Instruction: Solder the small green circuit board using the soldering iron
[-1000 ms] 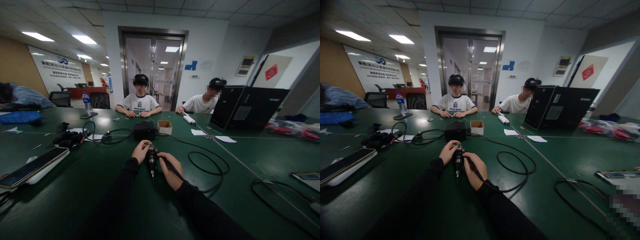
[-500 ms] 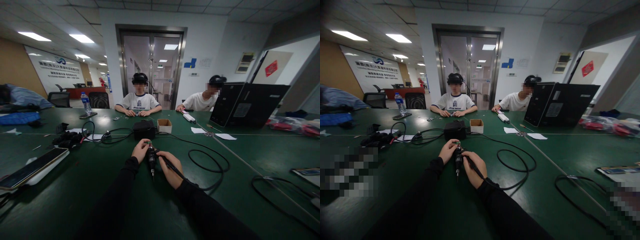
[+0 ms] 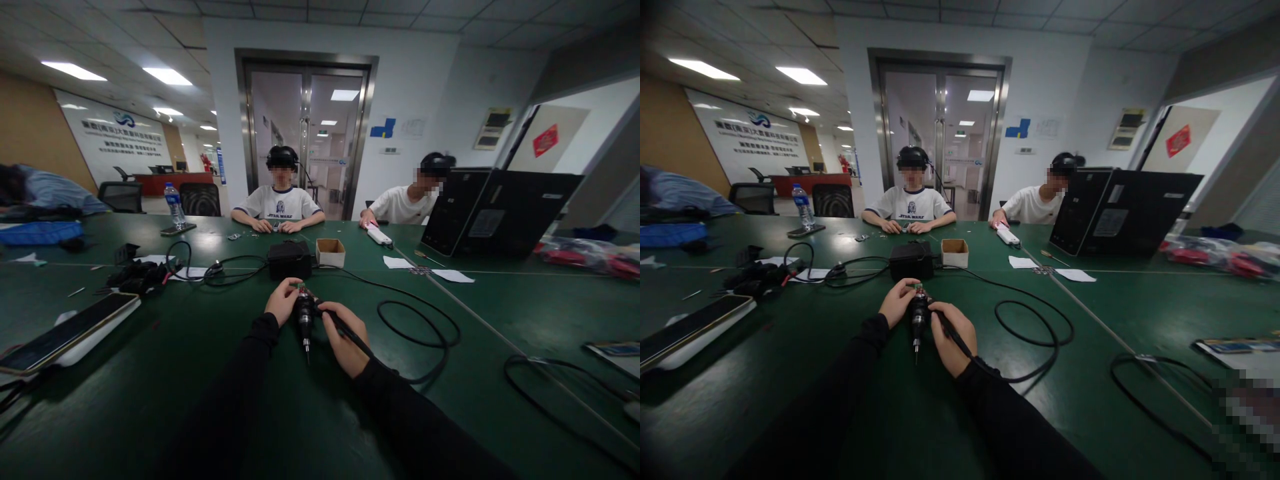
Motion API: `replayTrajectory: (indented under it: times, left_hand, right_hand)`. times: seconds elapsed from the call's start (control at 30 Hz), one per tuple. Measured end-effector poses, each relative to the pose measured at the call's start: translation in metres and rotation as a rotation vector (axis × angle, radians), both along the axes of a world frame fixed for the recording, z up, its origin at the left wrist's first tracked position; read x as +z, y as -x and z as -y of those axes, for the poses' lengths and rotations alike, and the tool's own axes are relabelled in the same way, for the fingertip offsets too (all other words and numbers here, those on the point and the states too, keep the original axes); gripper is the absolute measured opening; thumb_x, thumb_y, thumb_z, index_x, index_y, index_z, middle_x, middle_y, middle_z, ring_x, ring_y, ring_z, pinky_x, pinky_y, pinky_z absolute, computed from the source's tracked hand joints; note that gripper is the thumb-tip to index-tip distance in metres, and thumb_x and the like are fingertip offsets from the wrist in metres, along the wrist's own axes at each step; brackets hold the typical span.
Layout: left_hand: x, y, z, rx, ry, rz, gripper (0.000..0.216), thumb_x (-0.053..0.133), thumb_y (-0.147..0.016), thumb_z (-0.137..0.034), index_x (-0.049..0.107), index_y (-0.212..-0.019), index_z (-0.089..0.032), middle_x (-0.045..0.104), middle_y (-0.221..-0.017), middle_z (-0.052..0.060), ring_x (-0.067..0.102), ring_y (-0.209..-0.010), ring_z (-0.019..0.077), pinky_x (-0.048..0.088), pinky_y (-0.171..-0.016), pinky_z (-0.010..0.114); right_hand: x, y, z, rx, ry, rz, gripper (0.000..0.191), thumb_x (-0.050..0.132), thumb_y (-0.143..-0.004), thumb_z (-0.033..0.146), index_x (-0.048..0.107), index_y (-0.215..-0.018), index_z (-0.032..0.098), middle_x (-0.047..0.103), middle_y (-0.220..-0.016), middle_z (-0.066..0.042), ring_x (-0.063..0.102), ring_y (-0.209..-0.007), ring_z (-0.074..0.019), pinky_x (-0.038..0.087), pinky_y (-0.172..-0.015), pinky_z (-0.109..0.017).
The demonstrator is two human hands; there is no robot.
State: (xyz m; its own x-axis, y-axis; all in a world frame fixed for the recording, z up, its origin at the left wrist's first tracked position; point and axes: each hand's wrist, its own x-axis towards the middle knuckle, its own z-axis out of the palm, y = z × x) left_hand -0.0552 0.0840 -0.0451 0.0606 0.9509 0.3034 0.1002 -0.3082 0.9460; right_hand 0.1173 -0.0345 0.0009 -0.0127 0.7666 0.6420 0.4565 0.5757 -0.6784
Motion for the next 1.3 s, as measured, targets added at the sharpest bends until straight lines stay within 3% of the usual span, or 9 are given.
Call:
replayTrajectory:
  times: [0.63,1.3]
  left_hand:
    - [0.0082,-0.0002,0.0058,-0.017,0.006,0.004,0.026,0.055,-0.080,-0.021,0.062,-0.105,-0.021,0.070,-0.085,0.003,0.066,-0.083,0.0167,0.049,-0.087,0.031]
    - [0.0031,0.0000,0.0032,0.003,0.008,-0.009,0.025,0.055,-0.082,-0.022,0.061,-0.105,-0.021,0.071,-0.088,0.003,0.066,-0.086,0.0177,0.048,-0.087,0.031]
  right_hand:
    - [-0.0003,0.0002,-0.0001,0.035,0.003,0.028,0.018,0.052,-0.088,0.022,0.067,-0.097,0.023,0.071,-0.099,-0.003,0.067,-0.093,-0.0187,0.051,-0.085,-0.030]
    - [-0.0016,0.0002,-0.0020,-0.004,0.003,-0.004,0.017,0.052,-0.088,0.022,0.067,-0.094,0.023,0.071,-0.097,-0.004,0.066,-0.091,-0.0195,0.051,-0.083,-0.031]
